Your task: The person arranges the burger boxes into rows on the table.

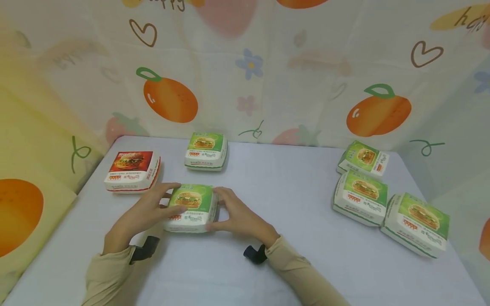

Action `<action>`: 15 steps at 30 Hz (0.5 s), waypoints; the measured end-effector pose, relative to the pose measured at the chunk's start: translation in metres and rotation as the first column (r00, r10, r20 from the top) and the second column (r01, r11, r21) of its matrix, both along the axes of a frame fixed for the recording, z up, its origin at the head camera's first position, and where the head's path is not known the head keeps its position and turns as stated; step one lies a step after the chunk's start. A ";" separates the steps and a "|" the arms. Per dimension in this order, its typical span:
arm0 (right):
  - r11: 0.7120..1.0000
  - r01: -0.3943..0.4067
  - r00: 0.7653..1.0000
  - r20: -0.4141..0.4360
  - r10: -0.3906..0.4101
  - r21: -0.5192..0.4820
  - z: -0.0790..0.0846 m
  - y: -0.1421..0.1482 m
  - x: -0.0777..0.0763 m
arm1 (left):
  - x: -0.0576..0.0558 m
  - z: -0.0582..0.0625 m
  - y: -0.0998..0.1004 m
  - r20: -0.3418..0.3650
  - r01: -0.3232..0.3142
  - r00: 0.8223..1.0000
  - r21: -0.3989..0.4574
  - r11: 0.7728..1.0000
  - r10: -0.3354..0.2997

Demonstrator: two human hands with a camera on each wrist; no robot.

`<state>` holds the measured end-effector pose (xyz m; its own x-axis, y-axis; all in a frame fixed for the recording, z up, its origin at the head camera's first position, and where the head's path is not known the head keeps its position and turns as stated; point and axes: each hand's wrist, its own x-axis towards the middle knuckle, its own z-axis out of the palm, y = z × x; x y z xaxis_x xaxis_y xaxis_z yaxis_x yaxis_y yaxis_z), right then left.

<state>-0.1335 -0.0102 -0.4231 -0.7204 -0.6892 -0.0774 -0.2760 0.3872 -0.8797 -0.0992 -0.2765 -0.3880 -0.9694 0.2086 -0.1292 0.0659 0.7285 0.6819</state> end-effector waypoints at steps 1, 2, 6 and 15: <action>1.000 0.000 1.000 0.005 0.000 0.008 0.001 0.002 -0.001 | 0.000 -0.001 0.002 0.005 -0.001 1.000 0.004 1.000 0.001; 1.000 0.002 1.000 0.013 -0.002 0.017 0.002 0.005 -0.003 | 0.000 -0.001 0.003 0.011 -0.005 1.000 0.008 1.000 0.005; 1.000 0.007 0.999 0.033 -0.008 0.028 0.005 0.012 -0.008 | -0.001 -0.001 0.009 0.010 -0.005 1.000 0.028 1.000 0.004; 0.999 0.023 0.998 0.050 -0.025 0.045 0.007 0.023 -0.013 | -0.006 -0.011 0.025 -0.017 -0.018 1.000 0.117 0.993 0.020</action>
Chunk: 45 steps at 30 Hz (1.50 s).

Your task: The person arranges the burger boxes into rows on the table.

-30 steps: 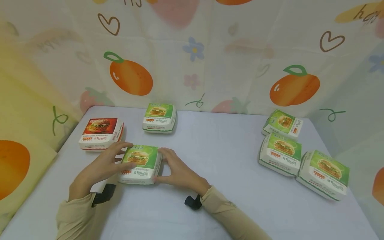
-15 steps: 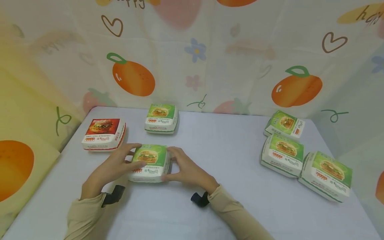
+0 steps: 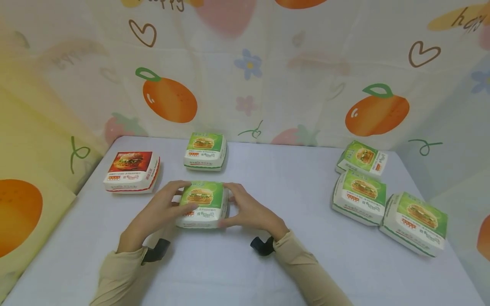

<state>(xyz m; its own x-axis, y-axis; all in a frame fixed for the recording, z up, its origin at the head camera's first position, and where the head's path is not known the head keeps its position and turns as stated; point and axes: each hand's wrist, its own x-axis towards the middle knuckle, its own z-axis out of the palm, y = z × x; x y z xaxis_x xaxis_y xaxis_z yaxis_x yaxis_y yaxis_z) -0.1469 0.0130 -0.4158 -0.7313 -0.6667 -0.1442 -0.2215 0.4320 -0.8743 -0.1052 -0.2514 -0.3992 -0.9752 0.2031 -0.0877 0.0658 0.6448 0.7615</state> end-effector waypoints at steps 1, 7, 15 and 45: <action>1.000 0.006 1.000 -0.009 -0.006 -0.002 0.000 0.001 -0.001 | -0.001 -0.002 0.002 -0.010 -0.001 1.000 0.005 1.000 0.001; 1.000 0.027 1.000 -0.012 -0.027 0.000 0.001 0.008 -0.006 | -0.004 -0.009 0.013 -0.028 -0.023 0.999 -0.005 1.000 0.023; 0.998 0.025 0.999 0.030 -0.027 0.059 0.010 0.023 -0.012 | -0.005 -0.015 0.025 0.005 -0.018 1.000 0.020 1.000 0.018; 0.993 0.061 0.990 0.120 -0.074 0.103 0.023 0.091 -0.039 | -0.020 -0.024 0.082 -0.085 0.144 0.986 0.037 0.989 -0.140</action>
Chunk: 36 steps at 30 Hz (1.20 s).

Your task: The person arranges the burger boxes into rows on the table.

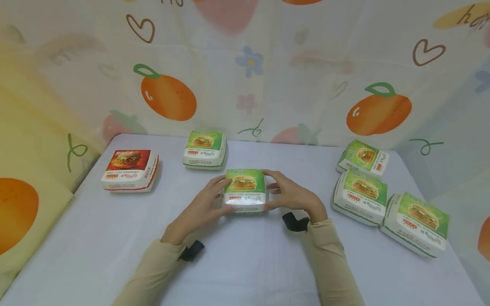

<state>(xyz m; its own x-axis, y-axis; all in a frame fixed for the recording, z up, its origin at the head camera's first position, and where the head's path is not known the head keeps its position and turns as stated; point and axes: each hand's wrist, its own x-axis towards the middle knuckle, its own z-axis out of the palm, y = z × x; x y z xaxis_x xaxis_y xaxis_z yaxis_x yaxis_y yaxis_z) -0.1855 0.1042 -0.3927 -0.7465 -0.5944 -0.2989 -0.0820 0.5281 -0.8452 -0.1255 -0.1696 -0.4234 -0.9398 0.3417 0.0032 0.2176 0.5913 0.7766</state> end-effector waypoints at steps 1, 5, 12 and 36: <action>1.000 0.003 1.000 0.001 -0.003 -0.002 0.000 0.002 -0.001 | -0.002 0.000 0.002 0.000 0.003 1.000 0.003 1.000 -0.003; 1.000 0.020 1.000 -0.005 -0.020 -0.017 -0.003 0.011 -0.005 | -0.008 -0.001 0.009 -0.005 0.009 1.000 0.017 1.000 -0.009; 0.997 0.080 0.997 -0.001 -0.080 -0.020 -0.006 0.019 -0.010 | -0.022 -0.001 0.020 0.003 -0.009 1.000 0.021 1.000 0.009; 0.929 0.351 0.917 -0.156 -0.366 -0.115 -0.030 0.010 -0.024 | -0.059 -0.012 0.046 -0.142 -0.171 0.974 0.039 0.984 0.175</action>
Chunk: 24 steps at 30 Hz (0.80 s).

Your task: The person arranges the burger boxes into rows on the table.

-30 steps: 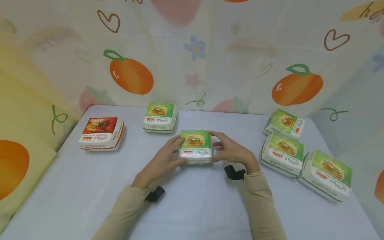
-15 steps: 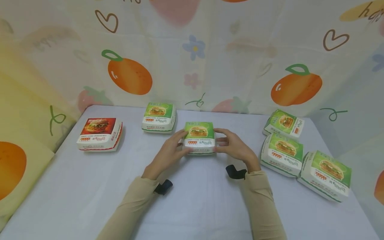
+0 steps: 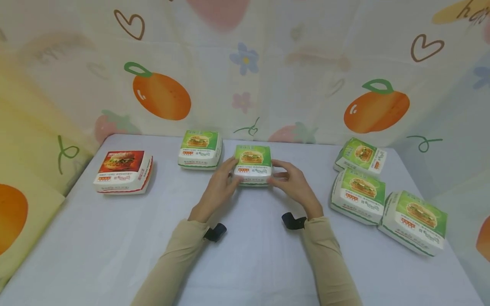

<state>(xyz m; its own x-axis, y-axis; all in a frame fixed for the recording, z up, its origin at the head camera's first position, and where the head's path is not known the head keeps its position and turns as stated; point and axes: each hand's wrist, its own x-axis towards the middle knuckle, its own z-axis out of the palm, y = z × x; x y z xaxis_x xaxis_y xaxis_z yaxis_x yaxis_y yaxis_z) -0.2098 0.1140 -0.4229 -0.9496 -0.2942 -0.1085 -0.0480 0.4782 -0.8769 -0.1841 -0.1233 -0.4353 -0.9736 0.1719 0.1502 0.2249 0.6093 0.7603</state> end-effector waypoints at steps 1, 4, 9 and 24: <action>1.000 0.005 1.000 -0.004 -0.005 -0.009 0.000 -0.001 0.000 | -0.001 -0.001 0.000 -0.004 -0.002 1.000 0.001 1.000 0.002; 0.999 0.029 0.999 -0.014 -0.029 -0.020 -0.001 -0.003 0.000 | -0.004 -0.001 0.002 -0.003 -0.001 1.000 0.003 1.000 0.001; 0.995 0.090 0.996 -0.021 -0.091 -0.042 -0.004 -0.007 0.000 | -0.008 0.000 0.004 0.024 0.013 1.000 -0.008 1.000 -0.012; 0.981 0.152 0.985 -0.060 -0.160 -0.118 -0.017 -0.019 -0.002 | -0.018 -0.009 0.009 -0.049 -0.092 0.994 0.030 0.995 0.094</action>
